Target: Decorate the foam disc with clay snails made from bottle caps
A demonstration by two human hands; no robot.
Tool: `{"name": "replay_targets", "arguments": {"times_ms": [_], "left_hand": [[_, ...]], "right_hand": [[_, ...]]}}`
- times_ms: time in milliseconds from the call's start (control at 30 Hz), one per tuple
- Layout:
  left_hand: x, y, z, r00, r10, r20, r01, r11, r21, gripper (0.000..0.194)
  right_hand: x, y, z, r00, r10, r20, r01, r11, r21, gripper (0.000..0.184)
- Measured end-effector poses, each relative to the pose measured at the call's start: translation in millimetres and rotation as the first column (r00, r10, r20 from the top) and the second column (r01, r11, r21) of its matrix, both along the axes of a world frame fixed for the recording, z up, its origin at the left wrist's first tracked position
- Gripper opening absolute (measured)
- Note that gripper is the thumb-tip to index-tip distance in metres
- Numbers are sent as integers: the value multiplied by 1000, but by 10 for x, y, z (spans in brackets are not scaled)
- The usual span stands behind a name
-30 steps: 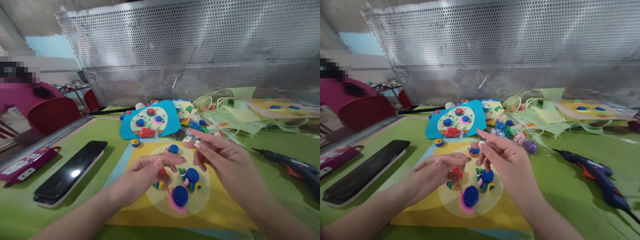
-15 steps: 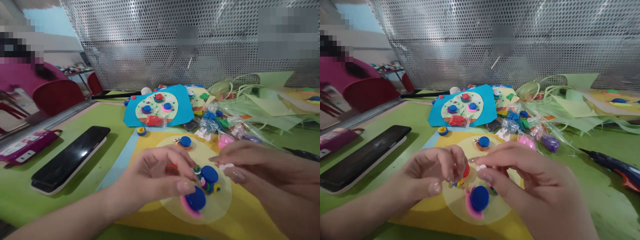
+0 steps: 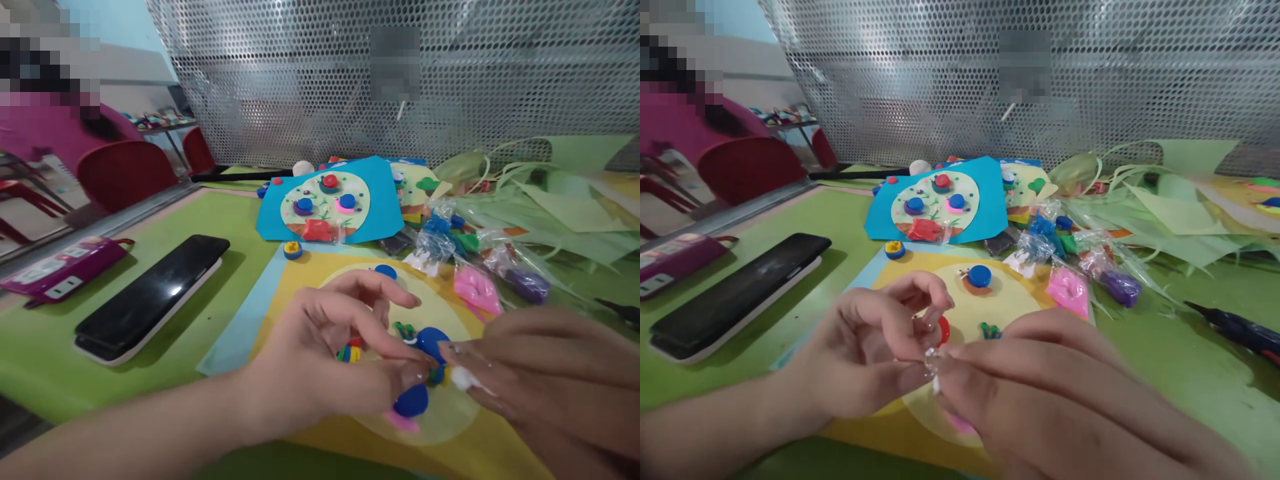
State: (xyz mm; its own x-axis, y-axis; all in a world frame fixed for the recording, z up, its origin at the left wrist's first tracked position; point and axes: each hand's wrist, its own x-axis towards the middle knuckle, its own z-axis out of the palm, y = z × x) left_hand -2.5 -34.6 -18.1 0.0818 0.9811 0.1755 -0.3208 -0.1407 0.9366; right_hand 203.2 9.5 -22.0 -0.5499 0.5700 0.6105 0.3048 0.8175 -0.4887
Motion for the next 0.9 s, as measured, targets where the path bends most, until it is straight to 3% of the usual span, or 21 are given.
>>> {"name": "replay_targets", "arguments": {"times_ms": [133, 267, 600, 633, 700, 900], "left_hand": [[35, 10, -13, 1000, 18, 17, -18, 1000, -21, 25], [23, 11, -8, 1000, 9, 16, -8, 1000, -17, 25], [-28, 23, -55, 1000, -21, -17, 22, 997, 72, 37], [-25, 28, -47, 1000, -9, -6, 10, 998, 62, 35], [-18, 35, -22, 1000, 11, 12, -11, 999, 40, 31], [-29, 48, 22, 1000, 8, 24, -8, 1000, -13, 27]], "right_hand": [[-47, -6, 28, 996, 5, 94, -16, 993, 114, 40], [-120, -3, 61, 995, 15, 95, -29, 989, 145, 38], [56, 87, 111, 984, 15, 177, -31, 996, 89, 33], [72, 102, 121, 986, -75, 150, 61, 994, 92, 32], [48, 104, 123, 986, -117, 122, 106, 990, 93, 28], [-192, 5, 56, 1000, -23, 16, 21, 996, 91, 31]]}}
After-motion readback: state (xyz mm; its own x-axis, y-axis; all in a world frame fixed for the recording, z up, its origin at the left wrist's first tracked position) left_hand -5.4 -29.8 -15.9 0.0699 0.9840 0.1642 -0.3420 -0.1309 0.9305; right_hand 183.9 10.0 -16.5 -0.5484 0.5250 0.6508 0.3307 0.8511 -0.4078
